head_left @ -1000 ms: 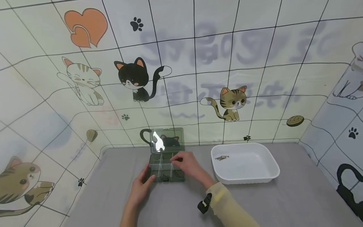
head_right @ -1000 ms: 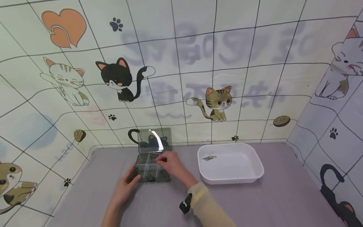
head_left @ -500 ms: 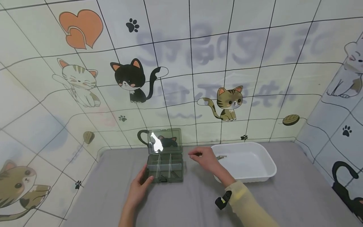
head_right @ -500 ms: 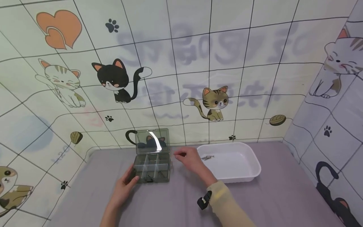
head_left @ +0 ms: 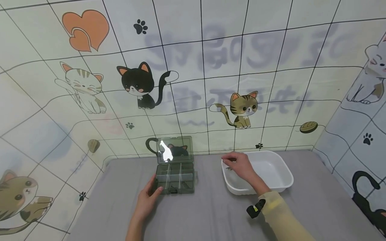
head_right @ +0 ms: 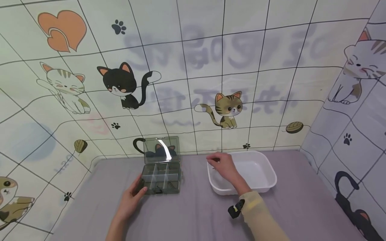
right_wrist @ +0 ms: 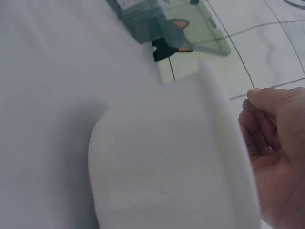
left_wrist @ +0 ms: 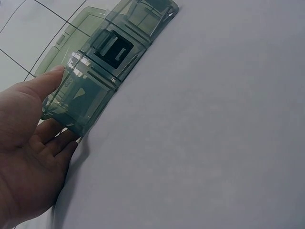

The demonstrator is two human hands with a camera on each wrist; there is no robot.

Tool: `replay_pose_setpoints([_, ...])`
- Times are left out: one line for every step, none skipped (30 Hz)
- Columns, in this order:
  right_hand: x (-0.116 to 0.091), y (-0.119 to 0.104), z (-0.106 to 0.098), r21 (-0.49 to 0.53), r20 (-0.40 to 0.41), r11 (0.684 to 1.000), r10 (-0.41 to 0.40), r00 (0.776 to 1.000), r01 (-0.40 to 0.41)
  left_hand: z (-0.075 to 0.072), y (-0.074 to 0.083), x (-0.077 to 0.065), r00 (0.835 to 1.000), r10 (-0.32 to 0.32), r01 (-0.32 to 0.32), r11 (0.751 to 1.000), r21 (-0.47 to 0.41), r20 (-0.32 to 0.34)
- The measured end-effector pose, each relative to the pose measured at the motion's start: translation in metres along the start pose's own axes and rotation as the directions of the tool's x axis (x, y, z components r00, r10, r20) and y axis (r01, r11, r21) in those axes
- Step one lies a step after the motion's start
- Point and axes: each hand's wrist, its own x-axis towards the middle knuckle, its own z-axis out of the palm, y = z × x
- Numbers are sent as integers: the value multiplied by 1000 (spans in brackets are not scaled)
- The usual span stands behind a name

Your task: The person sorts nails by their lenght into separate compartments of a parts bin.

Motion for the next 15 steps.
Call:
replay_pose_setpoints([0, 3, -2, -1, 4, 1000, 14, 1000, -14, 0, 0, 0, 1000, -2, 2, 1000, 2, -1])
replay_pose_setpoints([1, 7, -4, -11, 9, 1000, 19, 1000, -19, -1, 0, 0, 1000, -4, 4, 1000, 4, -2])
replay_pose_setpoints([1, 10, -6, -20, 12, 999, 26, 1000, -25, -1, 1, 0, 1000, -5, 5, 1000, 5, -1])
replay_pose_setpoints([2, 13, -7, -29, 14, 999, 30, 999, -29, -2, 1, -1, 1000, -6, 6, 1000, 7, -1])
replay_pose_setpoints([2, 17, -9, -34, 13, 999, 36, 999, -36, -2, 1, -1, 1000, -8, 8, 1000, 8, -2])
replay_pose_setpoints([3, 20, -10, -40, 10, 998, 42, 999, -42, -2, 2, -1, 1000, -10, 10, 1000, 10, -2])
replay_pose_setpoints([3, 23, -11, -47, 8, 998, 47, 999, -47, -2, 2, -1, 1000, -11, 11, 1000, 10, -2])
replay_pose_setpoints([4, 26, -12, -59, 7, 997, 44, 999, -44, -3, 2, -1, 1000, -12, 12, 1000, 10, -2])
replay_pose_setpoints([5, 29, -12, -68, 6, 997, 45, 999, -44, -3, 3, -1, 1000, -11, 11, 1000, 12, -1])
replay_pose_setpoints([6, 32, -13, -73, 9, 996, 49, 999, -48, -2, 3, -1, 1000, -9, 9, 1000, 14, -4])
replay_pose_setpoints([6, 34, -14, -79, 12, 995, 57, 998, -56, -2, 3, -1, 1000, -7, 7, 1000, 14, -5])
replay_pose_setpoints([7, 36, -15, -87, 19, 994, 61, 998, -60, -2, 2, -1, 1000, -4, 4, 1000, 14, -6])
replay_pose_setpoints([8, 39, -16, -94, 30, 993, 68, 997, -65, -2, 2, 0, 1000, 1, 0, 1000, 12, -6])
replay_pose_setpoints([8, 41, -17, -102, 42, 992, 79, 996, -74, -2, 2, 0, 1000, 3, -3, 1000, 13, -7])
replay_pose_setpoints([9, 43, -19, -113, 57, 990, 93, 994, -86, -1, 2, 0, 1000, 6, -6, 1000, 12, -7])
